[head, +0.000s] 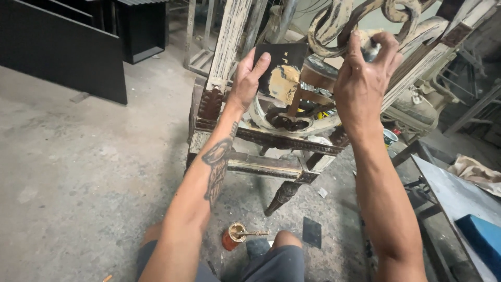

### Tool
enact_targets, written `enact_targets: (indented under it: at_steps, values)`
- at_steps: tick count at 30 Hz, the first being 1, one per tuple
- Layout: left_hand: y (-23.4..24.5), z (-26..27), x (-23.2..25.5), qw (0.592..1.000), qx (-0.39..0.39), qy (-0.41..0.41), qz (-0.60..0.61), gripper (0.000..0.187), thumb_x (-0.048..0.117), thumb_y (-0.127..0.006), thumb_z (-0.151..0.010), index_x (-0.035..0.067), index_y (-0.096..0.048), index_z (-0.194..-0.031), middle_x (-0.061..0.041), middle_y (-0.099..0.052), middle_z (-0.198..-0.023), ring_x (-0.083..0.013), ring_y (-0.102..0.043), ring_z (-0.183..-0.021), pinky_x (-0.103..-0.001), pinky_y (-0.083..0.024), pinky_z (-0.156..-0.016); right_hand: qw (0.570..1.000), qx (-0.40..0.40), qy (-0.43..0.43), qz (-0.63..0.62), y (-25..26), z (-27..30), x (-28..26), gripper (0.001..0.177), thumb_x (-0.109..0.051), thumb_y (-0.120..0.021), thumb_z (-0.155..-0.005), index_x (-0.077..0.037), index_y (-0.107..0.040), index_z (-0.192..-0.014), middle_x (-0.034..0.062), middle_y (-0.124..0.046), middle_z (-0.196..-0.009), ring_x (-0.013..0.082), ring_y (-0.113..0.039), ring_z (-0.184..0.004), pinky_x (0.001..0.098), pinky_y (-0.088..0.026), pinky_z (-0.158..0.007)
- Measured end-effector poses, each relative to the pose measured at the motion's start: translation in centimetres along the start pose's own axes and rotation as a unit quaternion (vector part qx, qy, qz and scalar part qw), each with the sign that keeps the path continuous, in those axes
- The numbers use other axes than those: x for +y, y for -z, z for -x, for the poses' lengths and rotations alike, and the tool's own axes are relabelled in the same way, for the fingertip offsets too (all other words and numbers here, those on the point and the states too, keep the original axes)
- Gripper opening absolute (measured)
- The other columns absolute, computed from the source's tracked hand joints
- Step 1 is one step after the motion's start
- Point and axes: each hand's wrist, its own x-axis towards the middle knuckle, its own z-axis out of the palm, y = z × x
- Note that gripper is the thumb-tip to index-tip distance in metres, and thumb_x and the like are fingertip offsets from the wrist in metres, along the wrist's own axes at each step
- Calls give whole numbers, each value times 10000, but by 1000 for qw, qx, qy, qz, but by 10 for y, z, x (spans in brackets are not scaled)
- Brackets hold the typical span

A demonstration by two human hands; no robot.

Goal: Applying wood putty to the ornate back of a wooden chair to fill cracks and holes as part of a restoration process.

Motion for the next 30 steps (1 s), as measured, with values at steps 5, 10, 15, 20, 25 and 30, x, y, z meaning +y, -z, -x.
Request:
enact_targets:
  at_steps: [5,10,15,20,25,30]
  values:
    - [2,2,3,1000,7,-14,-25,1069,651,-562,-867,-104,-208,-1536,-298,-240,-1623,-380,-266,-1528,-433,-216,-1249,999,-11,-20,-26,-8,15,0,277,9,-547,-1072,-7,-688,-1310,257,-352,-1277,416,-401,-1169,596,-519,-952]
    - [3,1,0,1000,8,-10,-27,1073,641,-573,-871,-118,-200,-1533,-302,-214,-1626,-369,-233,-1537,-404,-181,-1254,996,-6,-45,-80,-12,30,-3,313,-13,-593,-1069,-53,-677,-1367,239,-329,-1332,414,-354,-1231,607,-541,-990]
    - [2,5,7,1000,-13,-22,2,1040,630,-568,-882,-104,-225,-1534,-292,-263,-1621,-379,-263,-1530,-426,-208,-1253,987,8,-56,-153,1,17,2,324,39,-583,-1049,23,-615,-1371,259,-367,-1250,390,-453,-1172,477,-563,-1018]
    - [2,3,6,999,-14,-24,22,958,581,-576,-902,-93,-275,-1512,-265,-337,-1575,-350,-336,-1485,-395,-266,-1225,993,2,-17,-114,2,-4,9,295,-9,-584,-1068,50,-650,-1349,248,-389,-1245,379,-408,-1163,547,-520,-984]
    - [2,0,0,1000,8,14,-14,1088,639,-569,-861,-106,-169,-1546,-293,-171,-1643,-365,-201,-1545,-412,-164,-1251,997,-30,-24,-66,5,-5,13,288,-23,-607,-1041,20,-707,-1307,255,-437,-1211,380,-415,-1114,547,-504,-925]
    - [2,2,2,1000,2,2,-25,1120,680,-551,-849,-101,-155,-1546,-299,-166,-1640,-379,-201,-1547,-455,-171,-1255,999,-54,-3,-10,4,3,14,220,-26,-582,-1080,49,-737,-1216,269,-435,-1205,387,-455,-1072,517,-566,-857]
